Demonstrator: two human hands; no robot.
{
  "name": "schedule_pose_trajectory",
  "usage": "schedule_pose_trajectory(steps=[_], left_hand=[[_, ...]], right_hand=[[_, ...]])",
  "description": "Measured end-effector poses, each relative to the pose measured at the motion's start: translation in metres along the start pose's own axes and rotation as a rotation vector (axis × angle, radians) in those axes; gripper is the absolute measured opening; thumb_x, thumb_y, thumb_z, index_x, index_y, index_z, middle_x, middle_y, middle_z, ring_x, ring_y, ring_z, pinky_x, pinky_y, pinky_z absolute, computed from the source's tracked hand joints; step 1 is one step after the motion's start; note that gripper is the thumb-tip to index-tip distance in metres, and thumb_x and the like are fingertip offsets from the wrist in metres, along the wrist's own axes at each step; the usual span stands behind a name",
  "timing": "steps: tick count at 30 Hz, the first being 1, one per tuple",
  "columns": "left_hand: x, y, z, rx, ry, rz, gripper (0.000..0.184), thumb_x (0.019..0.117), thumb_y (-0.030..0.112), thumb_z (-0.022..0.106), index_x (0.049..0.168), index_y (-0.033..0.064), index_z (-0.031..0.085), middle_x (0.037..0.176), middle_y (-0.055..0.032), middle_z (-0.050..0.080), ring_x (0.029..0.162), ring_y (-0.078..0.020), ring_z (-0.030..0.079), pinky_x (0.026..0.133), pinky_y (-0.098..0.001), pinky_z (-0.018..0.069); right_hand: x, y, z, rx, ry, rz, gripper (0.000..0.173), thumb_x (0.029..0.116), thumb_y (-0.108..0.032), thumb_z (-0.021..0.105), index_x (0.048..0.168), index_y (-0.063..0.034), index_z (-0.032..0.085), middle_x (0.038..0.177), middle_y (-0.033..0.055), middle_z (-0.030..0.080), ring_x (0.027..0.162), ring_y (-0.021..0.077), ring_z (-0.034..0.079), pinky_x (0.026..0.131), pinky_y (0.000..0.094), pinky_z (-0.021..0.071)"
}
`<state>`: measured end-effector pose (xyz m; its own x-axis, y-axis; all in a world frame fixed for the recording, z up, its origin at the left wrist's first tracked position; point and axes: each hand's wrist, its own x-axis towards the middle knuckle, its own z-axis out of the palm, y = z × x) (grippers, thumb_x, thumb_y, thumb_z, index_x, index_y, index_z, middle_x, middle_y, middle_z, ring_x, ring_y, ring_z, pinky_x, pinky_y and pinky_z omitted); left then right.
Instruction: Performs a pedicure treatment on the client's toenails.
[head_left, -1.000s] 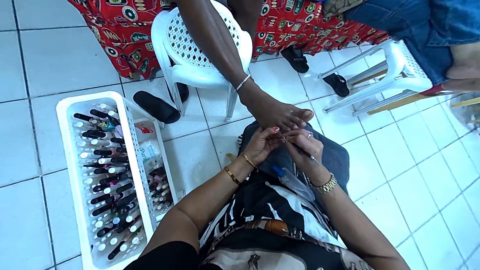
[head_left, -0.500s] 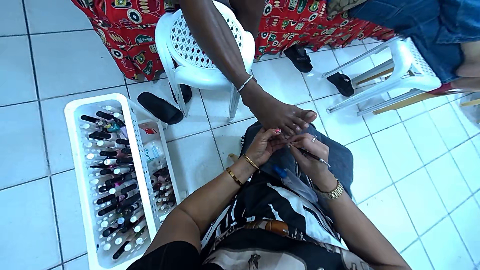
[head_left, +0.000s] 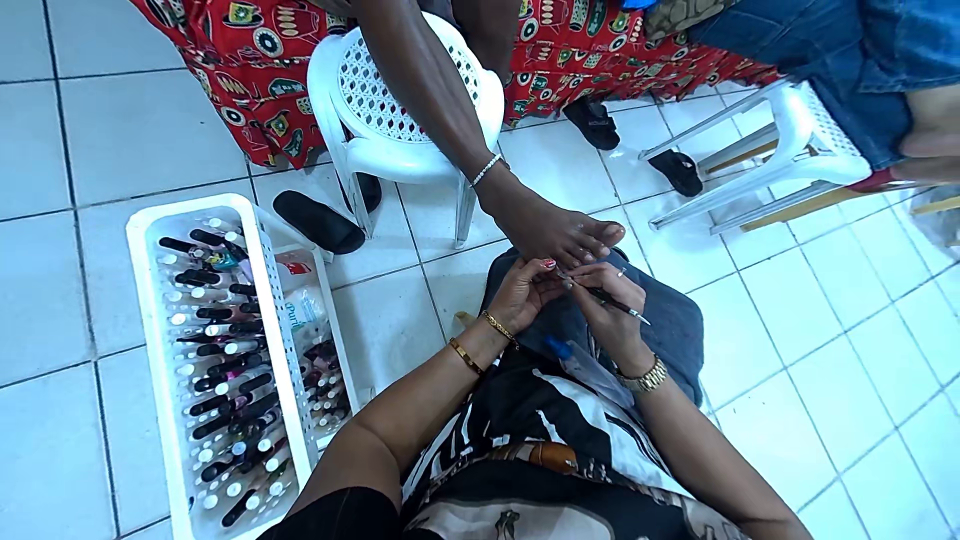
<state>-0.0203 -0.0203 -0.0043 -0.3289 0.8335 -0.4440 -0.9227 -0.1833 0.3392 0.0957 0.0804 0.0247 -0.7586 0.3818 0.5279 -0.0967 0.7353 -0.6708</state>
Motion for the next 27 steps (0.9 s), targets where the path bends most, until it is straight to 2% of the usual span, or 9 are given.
schedule_pose_trajectory(steps=[4,8,13,16,18,21,23,25,27], left_hand=[[0.002,0.000,-0.001,-0.005,-0.002,0.000,0.013,0.1029,0.009,0.051,0.115,0.0141,0.051,0.085,-0.0037,0.066,0.075,-0.0154,0.069,0.075,-0.0314,0.0602],[0.003,0.000,-0.001,-0.012,0.015,-0.002,0.011,0.1033,0.009,0.051,0.114,0.0132,0.052,0.086,-0.0038,0.066,0.075,-0.0155,0.069,0.076,-0.0316,0.0605],[0.005,-0.002,-0.001,0.010,0.037,0.002,0.016,0.1041,0.011,0.051,0.120,0.0119,0.051,0.090,-0.0070,0.068,0.079,-0.0182,0.071,0.078,-0.0331,0.0604],[0.006,0.000,0.002,-0.001,0.047,0.000,0.016,0.1049,0.009,0.050,0.121,0.0102,0.051,0.091,-0.0091,0.068,0.081,-0.0205,0.072,0.079,-0.0342,0.0609],[0.007,-0.003,0.001,-0.005,0.053,0.017,0.015,0.1041,0.009,0.052,0.119,0.0119,0.052,0.088,-0.0059,0.067,0.078,-0.0166,0.070,0.077,-0.0313,0.0594],[0.004,-0.005,-0.001,0.031,0.006,0.059,0.016,0.1079,0.015,0.046,0.121,0.0127,0.054,0.093,-0.0033,0.069,0.084,-0.0132,0.069,0.079,-0.0293,0.0583],[0.000,-0.003,0.002,0.049,0.002,0.064,0.023,0.1110,0.024,0.038,0.118,0.0154,0.058,0.092,-0.0017,0.071,0.083,-0.0122,0.070,0.080,-0.0291,0.0592],[0.001,-0.002,0.003,0.026,0.011,0.054,0.021,0.1109,0.022,0.038,0.121,0.0146,0.054,0.091,-0.0038,0.070,0.081,-0.0151,0.071,0.081,-0.0317,0.0603],[0.001,-0.003,0.001,0.010,0.028,0.050,0.021,0.1094,0.021,0.043,0.122,0.0129,0.057,0.092,-0.0052,0.071,0.083,-0.0153,0.071,0.080,-0.0313,0.0598]], right_hand=[[0.000,-0.002,-0.005,0.017,-0.033,0.017,0.012,0.0868,-0.004,0.067,0.077,0.0016,0.066,0.091,0.0103,0.071,0.091,0.0085,0.069,0.081,0.0204,0.0566],[0.001,0.001,0.001,0.053,0.022,0.045,0.008,0.0867,-0.003,0.067,0.080,0.0013,0.068,0.094,0.0087,0.073,0.092,0.0072,0.069,0.083,0.0206,0.0572],[-0.004,0.004,-0.008,0.011,-0.038,0.055,0.011,0.0873,-0.006,0.066,0.078,0.0001,0.067,0.090,0.0089,0.072,0.091,0.0089,0.069,0.082,0.0229,0.0565],[0.000,-0.012,-0.013,0.047,-0.047,0.084,0.010,0.0870,-0.005,0.068,0.081,0.0016,0.069,0.092,0.0094,0.074,0.095,0.0090,0.072,0.087,0.0237,0.0582],[0.008,-0.032,-0.007,0.199,-0.078,0.193,0.005,0.0861,-0.004,0.068,0.084,0.0004,0.070,0.089,0.0020,0.072,0.086,0.0020,0.068,0.080,0.0196,0.0577],[0.033,-0.036,0.015,0.439,-0.224,0.396,0.002,0.0853,-0.002,0.069,0.087,-0.0034,0.069,0.079,-0.0047,0.069,0.069,0.0009,0.062,0.065,0.0219,0.0550],[0.050,-0.020,0.028,0.437,-0.148,0.265,0.002,0.0860,0.000,0.068,0.085,-0.0015,0.067,0.080,-0.0005,0.069,0.066,0.0030,0.062,0.061,0.0219,0.0540],[0.062,-0.015,0.030,0.443,-0.070,0.153,0.005,0.0869,0.002,0.066,0.086,-0.0023,0.064,0.085,0.0019,0.069,0.068,0.0035,0.062,0.061,0.0197,0.0541],[0.054,-0.018,0.022,0.477,-0.177,0.254,0.006,0.0843,0.000,0.067,0.084,-0.0052,0.064,0.080,-0.0016,0.068,0.064,0.0028,0.061,0.057,0.0207,0.0527]])
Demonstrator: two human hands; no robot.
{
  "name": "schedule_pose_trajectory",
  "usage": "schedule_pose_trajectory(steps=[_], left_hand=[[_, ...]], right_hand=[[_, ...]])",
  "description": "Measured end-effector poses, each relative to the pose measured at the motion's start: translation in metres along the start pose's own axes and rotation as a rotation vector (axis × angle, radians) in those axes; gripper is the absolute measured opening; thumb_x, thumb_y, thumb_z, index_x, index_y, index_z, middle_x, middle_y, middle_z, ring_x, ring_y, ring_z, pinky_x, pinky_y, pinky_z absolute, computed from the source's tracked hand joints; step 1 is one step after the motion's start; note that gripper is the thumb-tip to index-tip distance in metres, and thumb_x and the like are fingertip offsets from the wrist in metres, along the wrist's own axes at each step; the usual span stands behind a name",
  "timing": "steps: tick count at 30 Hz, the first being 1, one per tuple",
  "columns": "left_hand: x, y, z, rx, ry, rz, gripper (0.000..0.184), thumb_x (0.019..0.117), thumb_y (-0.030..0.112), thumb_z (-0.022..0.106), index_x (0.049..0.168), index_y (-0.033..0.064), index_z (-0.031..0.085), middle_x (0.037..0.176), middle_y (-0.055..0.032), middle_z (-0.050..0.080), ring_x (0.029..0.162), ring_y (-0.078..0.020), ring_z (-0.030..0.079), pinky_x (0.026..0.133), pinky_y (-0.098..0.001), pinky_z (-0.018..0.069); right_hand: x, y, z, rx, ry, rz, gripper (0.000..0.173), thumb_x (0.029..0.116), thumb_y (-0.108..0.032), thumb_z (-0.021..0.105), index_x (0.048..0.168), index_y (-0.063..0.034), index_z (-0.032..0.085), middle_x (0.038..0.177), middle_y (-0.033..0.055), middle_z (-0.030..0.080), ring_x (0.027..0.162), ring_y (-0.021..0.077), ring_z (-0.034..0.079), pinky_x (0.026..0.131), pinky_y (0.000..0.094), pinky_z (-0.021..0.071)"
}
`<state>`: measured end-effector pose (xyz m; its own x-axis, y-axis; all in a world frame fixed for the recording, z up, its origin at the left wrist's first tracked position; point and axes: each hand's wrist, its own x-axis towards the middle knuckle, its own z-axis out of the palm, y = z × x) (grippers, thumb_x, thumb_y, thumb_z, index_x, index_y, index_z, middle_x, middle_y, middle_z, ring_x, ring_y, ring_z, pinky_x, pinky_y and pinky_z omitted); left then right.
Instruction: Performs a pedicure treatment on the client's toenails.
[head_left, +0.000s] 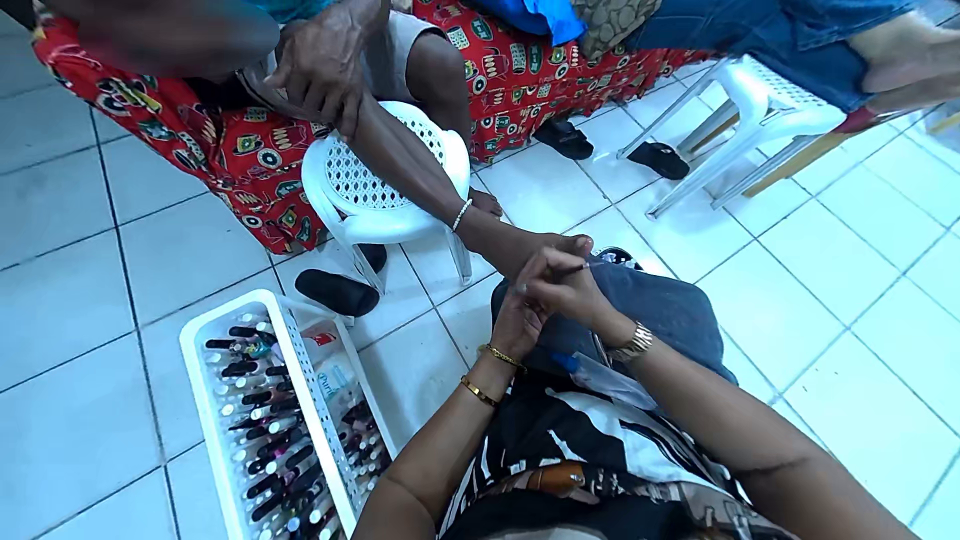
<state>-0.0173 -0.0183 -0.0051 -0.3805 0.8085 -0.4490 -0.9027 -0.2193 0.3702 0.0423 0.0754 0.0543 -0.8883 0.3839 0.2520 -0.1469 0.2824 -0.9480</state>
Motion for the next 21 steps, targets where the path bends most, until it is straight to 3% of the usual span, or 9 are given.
schedule_pose_trajectory(steps=[1,3,4,6,9,15,21], left_hand=[[0.002,0.000,-0.002,0.006,-0.016,-0.002,0.020,0.1086,0.019,0.046,0.124,0.0123,0.057,0.095,-0.0055,0.070,0.086,-0.0147,0.070,0.081,-0.0304,0.0589],[0.005,0.000,-0.001,0.000,-0.019,-0.017,0.016,0.1071,0.014,0.045,0.121,0.0113,0.053,0.092,-0.0059,0.068,0.083,-0.0153,0.069,0.079,-0.0304,0.0582],[0.004,0.001,0.001,-0.012,-0.002,-0.027,0.014,0.1071,0.012,0.045,0.120,0.0102,0.052,0.091,-0.0070,0.068,0.082,-0.0174,0.070,0.080,-0.0318,0.0599],[0.003,0.002,0.003,-0.042,0.031,-0.053,0.014,0.1069,0.010,0.046,0.119,0.0083,0.052,0.091,-0.0101,0.070,0.082,-0.0222,0.073,0.082,-0.0352,0.0617],[0.003,0.003,0.004,-0.049,0.048,-0.075,0.014,0.1069,0.011,0.047,0.120,0.0084,0.051,0.091,-0.0112,0.070,0.082,-0.0233,0.074,0.081,-0.0362,0.0620],[0.000,0.003,0.003,-0.049,0.053,-0.064,0.018,0.1071,0.011,0.047,0.125,0.0091,0.048,0.094,-0.0124,0.069,0.083,-0.0249,0.074,0.081,-0.0367,0.0622],[-0.003,0.005,0.009,-0.095,0.006,-0.106,0.019,0.1089,0.017,0.044,0.126,0.0105,0.048,0.096,-0.0121,0.070,0.084,-0.0243,0.074,0.082,-0.0363,0.0616]], right_hand=[[-0.011,-0.004,-0.004,-0.007,-0.074,0.101,0.004,0.0844,-0.001,0.068,0.084,-0.0043,0.065,0.078,-0.0026,0.067,0.063,0.0024,0.060,0.058,0.0215,0.0525],[-0.036,-0.008,-0.019,-0.106,-0.138,0.199,0.005,0.0879,-0.006,0.069,0.090,-0.0014,0.069,0.084,-0.0016,0.069,0.075,0.0014,0.064,0.071,0.0218,0.0558],[-0.048,-0.006,-0.027,-0.185,-0.101,0.151,0.008,0.0892,-0.007,0.068,0.092,0.0003,0.070,0.088,0.0007,0.071,0.080,0.0015,0.066,0.075,0.0216,0.0569],[-0.063,-0.003,-0.043,-0.337,0.044,-0.002,0.011,0.0902,-0.009,0.066,0.090,0.0011,0.070,0.091,0.0042,0.071,0.081,0.0023,0.065,0.072,0.0202,0.0562],[-0.068,-0.011,-0.053,-0.410,0.193,-0.120,0.007,0.0895,-0.008,0.066,0.085,-0.0021,0.066,0.095,0.0021,0.071,0.082,-0.0008,0.065,0.072,0.0148,0.0551],[-0.059,-0.002,-0.037,-0.541,0.215,-0.302,0.008,0.0916,-0.005,0.066,0.086,0.0002,0.063,0.096,0.0115,0.072,0.096,0.0089,0.070,0.085,0.0193,0.0562],[-0.053,0.000,-0.038,-0.618,0.176,-0.317,0.009,0.0910,-0.005,0.066,0.085,0.0009,0.064,0.095,0.0131,0.072,0.091,0.0091,0.069,0.080,0.0170,0.0549]])
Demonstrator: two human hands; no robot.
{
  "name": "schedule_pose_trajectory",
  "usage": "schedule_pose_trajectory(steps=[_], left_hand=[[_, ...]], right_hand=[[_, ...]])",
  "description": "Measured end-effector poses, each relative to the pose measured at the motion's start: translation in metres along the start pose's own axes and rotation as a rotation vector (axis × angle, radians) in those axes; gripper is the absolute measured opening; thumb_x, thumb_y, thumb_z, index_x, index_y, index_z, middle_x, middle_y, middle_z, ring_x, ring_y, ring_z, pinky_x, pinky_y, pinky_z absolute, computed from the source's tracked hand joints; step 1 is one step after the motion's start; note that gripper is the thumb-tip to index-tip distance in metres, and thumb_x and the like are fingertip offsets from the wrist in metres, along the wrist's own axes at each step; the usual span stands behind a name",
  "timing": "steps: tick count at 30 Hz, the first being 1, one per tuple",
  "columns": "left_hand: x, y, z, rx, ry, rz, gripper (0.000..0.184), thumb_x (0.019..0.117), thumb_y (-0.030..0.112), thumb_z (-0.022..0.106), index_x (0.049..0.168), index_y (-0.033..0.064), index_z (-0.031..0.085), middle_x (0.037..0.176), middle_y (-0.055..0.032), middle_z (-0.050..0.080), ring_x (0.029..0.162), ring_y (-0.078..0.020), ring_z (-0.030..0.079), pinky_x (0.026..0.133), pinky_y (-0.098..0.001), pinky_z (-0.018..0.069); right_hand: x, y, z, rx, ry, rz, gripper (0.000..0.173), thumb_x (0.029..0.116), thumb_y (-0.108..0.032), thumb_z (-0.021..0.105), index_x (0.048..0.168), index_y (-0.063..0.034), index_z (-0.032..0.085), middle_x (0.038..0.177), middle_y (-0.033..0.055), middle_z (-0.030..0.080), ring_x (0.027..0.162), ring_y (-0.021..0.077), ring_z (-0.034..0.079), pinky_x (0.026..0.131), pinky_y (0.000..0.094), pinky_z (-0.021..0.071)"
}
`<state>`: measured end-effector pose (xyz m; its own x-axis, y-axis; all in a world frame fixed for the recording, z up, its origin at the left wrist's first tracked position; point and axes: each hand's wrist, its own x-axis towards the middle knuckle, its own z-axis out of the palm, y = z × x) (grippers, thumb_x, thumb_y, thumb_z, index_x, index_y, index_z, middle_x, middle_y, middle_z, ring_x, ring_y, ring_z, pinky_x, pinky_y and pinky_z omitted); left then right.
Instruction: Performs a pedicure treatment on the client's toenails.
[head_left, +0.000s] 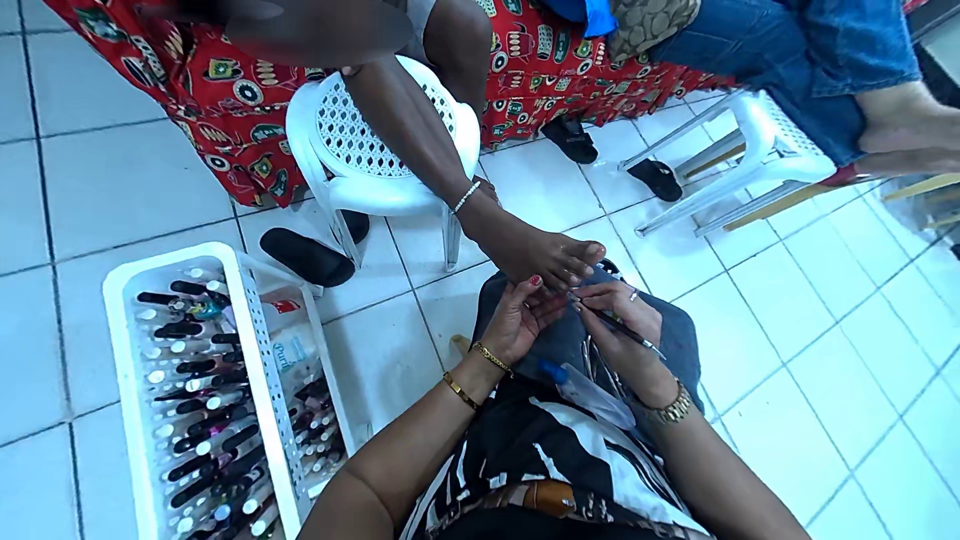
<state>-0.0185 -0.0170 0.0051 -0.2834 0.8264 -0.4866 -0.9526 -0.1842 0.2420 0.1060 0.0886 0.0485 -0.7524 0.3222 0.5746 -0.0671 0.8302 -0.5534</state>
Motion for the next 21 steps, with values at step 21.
schedule_pose_trajectory(steps=[21], left_hand=[[0.003,0.000,-0.001,0.024,-0.032,0.035,0.029,0.1009,0.003,0.057,0.125,0.0119,0.044,0.087,-0.0075,0.067,0.072,-0.0180,0.071,0.071,-0.0316,0.0617]], right_hand=[[0.000,0.008,0.012,-0.091,-0.048,-0.084,0.010,0.0912,-0.005,0.067,0.083,0.0005,0.064,0.095,0.0132,0.073,0.093,0.0120,0.071,0.080,0.0202,0.0569]])
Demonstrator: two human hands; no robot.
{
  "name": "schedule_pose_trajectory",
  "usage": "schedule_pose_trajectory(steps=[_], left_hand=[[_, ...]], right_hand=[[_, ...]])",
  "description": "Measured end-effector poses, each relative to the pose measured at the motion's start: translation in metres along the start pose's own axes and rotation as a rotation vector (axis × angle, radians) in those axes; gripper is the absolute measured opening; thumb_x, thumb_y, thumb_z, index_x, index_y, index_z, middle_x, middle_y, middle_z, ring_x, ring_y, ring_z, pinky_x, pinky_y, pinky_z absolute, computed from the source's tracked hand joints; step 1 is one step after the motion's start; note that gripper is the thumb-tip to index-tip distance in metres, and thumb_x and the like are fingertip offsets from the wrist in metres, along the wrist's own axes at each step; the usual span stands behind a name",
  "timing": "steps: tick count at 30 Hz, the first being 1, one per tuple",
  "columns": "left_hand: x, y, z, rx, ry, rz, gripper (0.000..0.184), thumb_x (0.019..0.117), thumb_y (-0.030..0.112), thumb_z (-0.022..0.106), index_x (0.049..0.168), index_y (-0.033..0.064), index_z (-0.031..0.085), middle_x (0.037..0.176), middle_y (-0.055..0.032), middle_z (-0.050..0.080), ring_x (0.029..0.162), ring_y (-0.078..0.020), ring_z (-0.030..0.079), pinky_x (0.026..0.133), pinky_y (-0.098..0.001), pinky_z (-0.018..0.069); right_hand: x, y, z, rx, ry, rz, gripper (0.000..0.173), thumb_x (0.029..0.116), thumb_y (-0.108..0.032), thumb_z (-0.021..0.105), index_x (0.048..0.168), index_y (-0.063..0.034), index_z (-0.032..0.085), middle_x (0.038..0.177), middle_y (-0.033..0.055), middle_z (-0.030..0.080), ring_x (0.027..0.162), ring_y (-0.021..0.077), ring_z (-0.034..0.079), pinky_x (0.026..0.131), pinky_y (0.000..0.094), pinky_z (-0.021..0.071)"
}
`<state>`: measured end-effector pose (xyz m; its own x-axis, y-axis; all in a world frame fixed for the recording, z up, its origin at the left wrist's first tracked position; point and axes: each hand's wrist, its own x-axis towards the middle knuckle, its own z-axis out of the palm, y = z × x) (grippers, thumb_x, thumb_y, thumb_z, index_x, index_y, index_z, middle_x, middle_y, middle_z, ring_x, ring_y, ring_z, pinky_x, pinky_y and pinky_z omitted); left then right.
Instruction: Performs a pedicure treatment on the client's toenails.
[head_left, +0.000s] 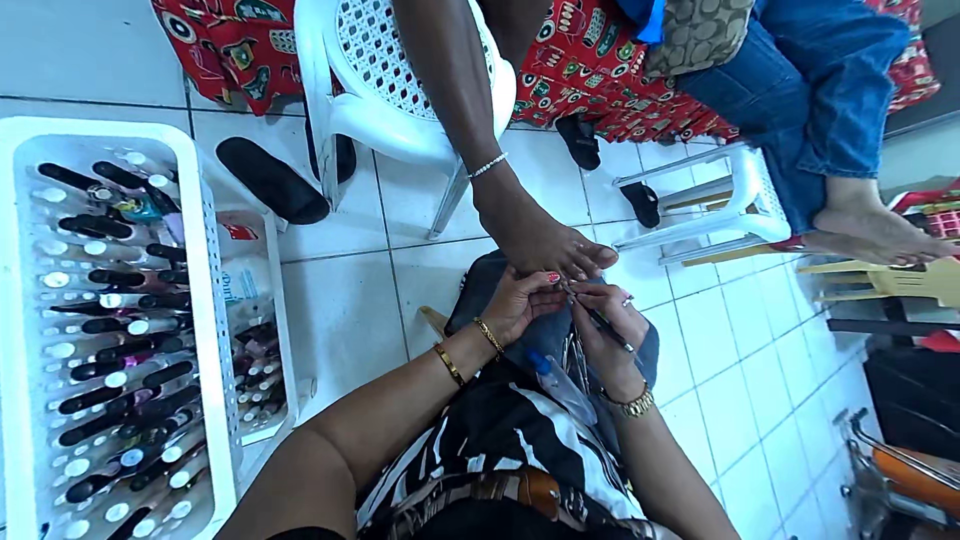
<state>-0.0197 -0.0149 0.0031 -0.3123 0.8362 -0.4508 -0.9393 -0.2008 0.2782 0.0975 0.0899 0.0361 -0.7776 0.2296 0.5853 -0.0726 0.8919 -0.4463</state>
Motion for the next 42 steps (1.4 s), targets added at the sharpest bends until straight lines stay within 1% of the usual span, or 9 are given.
schedule_pose_trajectory(steps=[6,10,18,22,26,29,34,38,42], left_hand=[[0.0006,-0.0019,-0.0009,0.010,0.017,0.010,0.027,0.1005,0.003,0.058,0.123,0.0112,0.045,0.086,-0.0070,0.066,0.072,-0.0183,0.070,0.071,-0.0324,0.0618],[0.0018,-0.0034,-0.0012,0.017,0.020,0.012,0.031,0.1008,0.004,0.057,0.127,0.0115,0.044,0.088,-0.0078,0.067,0.072,-0.0182,0.071,0.071,-0.0324,0.0617],[0.0012,-0.0032,-0.0009,0.017,0.024,0.011,0.030,0.1005,0.004,0.058,0.126,0.0114,0.044,0.087,-0.0074,0.067,0.071,-0.0179,0.071,0.071,-0.0319,0.0617],[0.0004,-0.0017,0.0002,0.014,0.022,0.014,0.030,0.1006,0.002,0.057,0.126,0.0106,0.044,0.086,-0.0081,0.066,0.071,-0.0185,0.071,0.071,-0.0321,0.0617],[0.0007,-0.0034,0.0004,0.018,0.030,0.010,0.032,0.1005,0.004,0.058,0.128,0.0114,0.043,0.088,-0.0079,0.066,0.071,-0.0179,0.070,0.070,-0.0317,0.0616],[0.0002,-0.0036,0.0007,0.023,0.030,0.014,0.032,0.1005,0.004,0.058,0.128,0.0114,0.043,0.088,-0.0078,0.067,0.071,-0.0182,0.071,0.071,-0.0319,0.0618],[-0.0004,-0.0038,0.0002,0.042,0.020,0.025,0.030,0.1009,0.005,0.058,0.127,0.0116,0.045,0.089,-0.0068,0.066,0.072,-0.0170,0.070,0.070,-0.0312,0.0616],[-0.0006,-0.0025,0.0015,0.048,0.027,0.019,0.032,0.1009,0.004,0.058,0.129,0.0125,0.043,0.087,-0.0065,0.066,0.070,-0.0166,0.070,0.069,-0.0308,0.0616],[0.0002,-0.0048,0.0006,0.041,0.026,0.023,0.030,0.0998,0.004,0.060,0.124,0.0124,0.045,0.086,-0.0065,0.066,0.070,-0.0168,0.070,0.068,-0.0304,0.0611]], right_hand=[[-0.0030,-0.0002,-0.0024,0.005,-0.001,0.003,0.012,0.0922,-0.006,0.067,0.083,0.0013,0.065,0.096,0.0145,0.073,0.093,0.0133,0.072,0.080,0.0211,0.0578],[-0.0029,0.0040,0.0039,-0.039,0.036,-0.022,0.012,0.0914,-0.006,0.068,0.081,0.0011,0.065,0.095,0.0148,0.073,0.089,0.0144,0.071,0.077,0.0218,0.0570],[-0.0026,0.0038,0.0040,-0.016,0.041,-0.018,0.013,0.0906,-0.005,0.067,0.080,0.0012,0.064,0.095,0.0146,0.073,0.089,0.0137,0.071,0.077,0.0210,0.0566],[-0.0029,0.0019,-0.0001,0.037,0.028,0.001,0.013,0.0911,-0.005,0.068,0.080,0.0011,0.063,0.095,0.0143,0.074,0.094,0.0131,0.072,0.080,0.0213,0.0580],[-0.0036,0.0055,0.0037,0.008,0.055,-0.004,0.013,0.0897,-0.004,0.069,0.079,0.0015,0.064,0.094,0.0150,0.073,0.090,0.0134,0.071,0.078,0.0205,0.0569],[-0.0029,0.0038,0.0002,0.045,0.043,0.020,0.012,0.0898,-0.004,0.069,0.081,0.0019,0.064,0.096,0.0144,0.074,0.093,0.0129,0.072,0.080,0.0210,0.0577],[-0.0033,0.0054,0.0034,-0.008,0.046,-0.032,0.014,0.0911,-0.005,0.068,0.080,0.0012,0.064,0.096,0.0157,0.073,0.090,0.0153,0.071,0.077,0.0228,0.0576],[-0.0023,0.0012,-0.0003,-0.018,0.025,-0.029,0.013,0.0911,-0.004,0.067,0.080,0.0014,0.064,0.096,0.0154,0.073,0.094,0.0152,0.072,0.081,0.0217,0.0575],[-0.0035,0.0064,0.0040,-0.010,0.062,-0.029,0.012,0.0901,-0.003,0.068,0.080,0.0022,0.064,0.095,0.0156,0.072,0.089,0.0147,0.070,0.077,0.0215,0.0571]])
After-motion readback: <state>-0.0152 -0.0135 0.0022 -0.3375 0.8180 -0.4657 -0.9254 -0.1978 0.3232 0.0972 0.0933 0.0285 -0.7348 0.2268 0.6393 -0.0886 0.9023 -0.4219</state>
